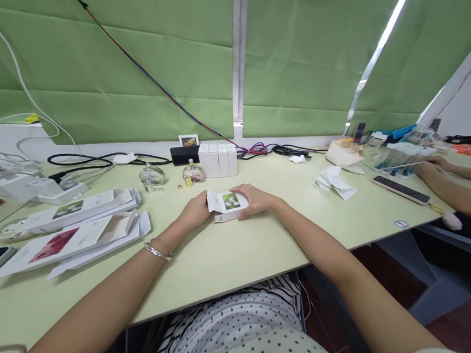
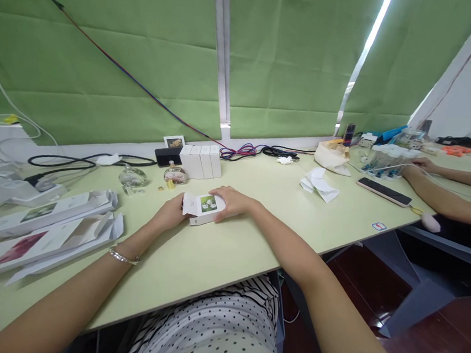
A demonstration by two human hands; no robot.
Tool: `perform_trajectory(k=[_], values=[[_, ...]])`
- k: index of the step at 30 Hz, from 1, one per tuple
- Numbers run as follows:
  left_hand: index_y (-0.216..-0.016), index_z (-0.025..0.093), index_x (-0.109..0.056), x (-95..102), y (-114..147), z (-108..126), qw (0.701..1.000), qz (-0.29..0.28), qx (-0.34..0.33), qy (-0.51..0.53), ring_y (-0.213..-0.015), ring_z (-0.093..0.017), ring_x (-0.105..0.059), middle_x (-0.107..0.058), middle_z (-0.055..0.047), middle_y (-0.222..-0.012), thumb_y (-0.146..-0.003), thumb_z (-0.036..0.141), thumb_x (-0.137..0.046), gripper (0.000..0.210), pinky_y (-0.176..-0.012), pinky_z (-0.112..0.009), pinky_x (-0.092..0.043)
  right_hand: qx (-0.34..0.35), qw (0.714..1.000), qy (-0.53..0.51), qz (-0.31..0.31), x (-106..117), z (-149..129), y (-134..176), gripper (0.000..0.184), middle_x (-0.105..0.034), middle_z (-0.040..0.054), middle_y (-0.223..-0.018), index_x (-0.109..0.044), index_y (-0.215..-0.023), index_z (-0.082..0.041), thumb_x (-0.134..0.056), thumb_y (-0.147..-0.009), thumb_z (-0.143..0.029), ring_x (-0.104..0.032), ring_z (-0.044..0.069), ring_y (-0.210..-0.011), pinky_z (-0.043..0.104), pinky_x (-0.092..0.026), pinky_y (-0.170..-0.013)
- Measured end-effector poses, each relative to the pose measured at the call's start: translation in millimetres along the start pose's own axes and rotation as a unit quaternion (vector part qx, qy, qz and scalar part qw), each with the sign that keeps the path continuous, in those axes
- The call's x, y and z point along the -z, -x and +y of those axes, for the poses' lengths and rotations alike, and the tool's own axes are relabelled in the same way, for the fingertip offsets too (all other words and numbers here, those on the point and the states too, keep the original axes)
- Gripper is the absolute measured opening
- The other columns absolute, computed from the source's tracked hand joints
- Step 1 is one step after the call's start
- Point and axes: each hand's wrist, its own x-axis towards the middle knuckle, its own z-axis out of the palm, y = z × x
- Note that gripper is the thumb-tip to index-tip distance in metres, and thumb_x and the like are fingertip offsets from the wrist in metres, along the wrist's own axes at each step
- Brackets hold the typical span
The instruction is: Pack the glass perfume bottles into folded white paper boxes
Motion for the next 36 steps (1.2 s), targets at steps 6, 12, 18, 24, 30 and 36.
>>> perform_trajectory(k=[6,12,18,24,30,36], values=[[-0.089,0.021,-0.058,10.4,-1.7,-1.4,0.999,-0.019,0.031,-0.004,-0.072,-0.02,-0.063,-0.066,0.0,-0.075,-0.067,0.025,-0.053,0.023,-0.062,-0.026,-0.044,-0.094,0.992,0.052,-0.059,27.5,15.7,15.7,0.088,-0.042,0.0096,-0.136,-0.035,-0.135,-0.023,-0.076,-0.058,-0.032,-0.038,0.03,-0.125,0.046,-0.033,-0.101],[-0.089,0.02,-0.06,15.2,-2.0,-13.6,0.999,-0.025,0.034,-0.009,-0.073,-0.022,-0.061,-0.063,-0.002,-0.077,-0.065,0.026,-0.052,0.026,-0.067,-0.029,-0.046,-0.289,0.948,0.125,-0.041,51.0,41.3,43.1,0.082,-0.038,0.019,-0.139,-0.033,-0.136,-0.02,-0.069,-0.062,-0.014,-0.031,0.038,-0.13,0.062,-0.026,-0.1],[-0.079,0.02,-0.063,12.8,-2.6,-16.7,0.999,-0.027,-0.034,0.011,-0.106,-0.026,-0.05,-0.061,-0.008,-0.092,-0.069,0.03,-0.045,0.023,-0.088,-0.033,-0.043,-0.107,0.986,0.081,0.102,35.9,20.7,28.3,0.072,-0.025,0.0143,-0.148,-0.033,-0.137,-0.017,-0.06,-0.078,-0.047,-0.012,0.03,-0.14,0.052,-0.013,-0.111],[-0.08,0.021,-0.064,5.0,-3.8,-22.7,0.998,-0.028,-0.056,0.03,-0.106,-0.03,-0.048,-0.057,-0.007,-0.097,-0.059,0.043,-0.058,0.031,-0.089,-0.038,-0.043,0.079,0.995,0.056,0.024,-13.6,-17.8,-2.2,0.057,-0.039,0.0172,-0.14,-0.042,-0.133,-0.013,-0.047,-0.087,-0.048,-0.034,0.027,-0.13,0.046,-0.028,-0.107],[-0.071,0.02,-0.063,7.5,-7.3,-21.1,0.995,0.002,-0.043,0.093,-0.093,-0.028,-0.055,-0.06,-0.006,-0.093,-0.058,0.037,-0.06,0.021,-0.085,-0.038,-0.044,0.058,0.993,0.096,0.036,-16.2,-14.1,-2.2,0.056,-0.039,0.0163,-0.14,-0.041,-0.134,-0.014,-0.048,-0.088,-0.046,-0.036,0.027,-0.129,0.045,-0.03,-0.105],[-0.087,0.022,-0.053,22.7,-6.4,-30.5,0.977,0.047,0.001,0.209,-0.082,-0.024,-0.062,-0.064,-0.008,-0.096,-0.075,0.055,-0.05,0.035,-0.065,-0.036,-0.052,0.03,0.997,0.054,0.051,-6.2,-10.2,0.3,0.052,-0.04,0.0138,-0.137,-0.037,-0.134,-0.016,-0.042,-0.091,-0.044,-0.038,0.026,-0.125,0.044,-0.032,-0.103]])
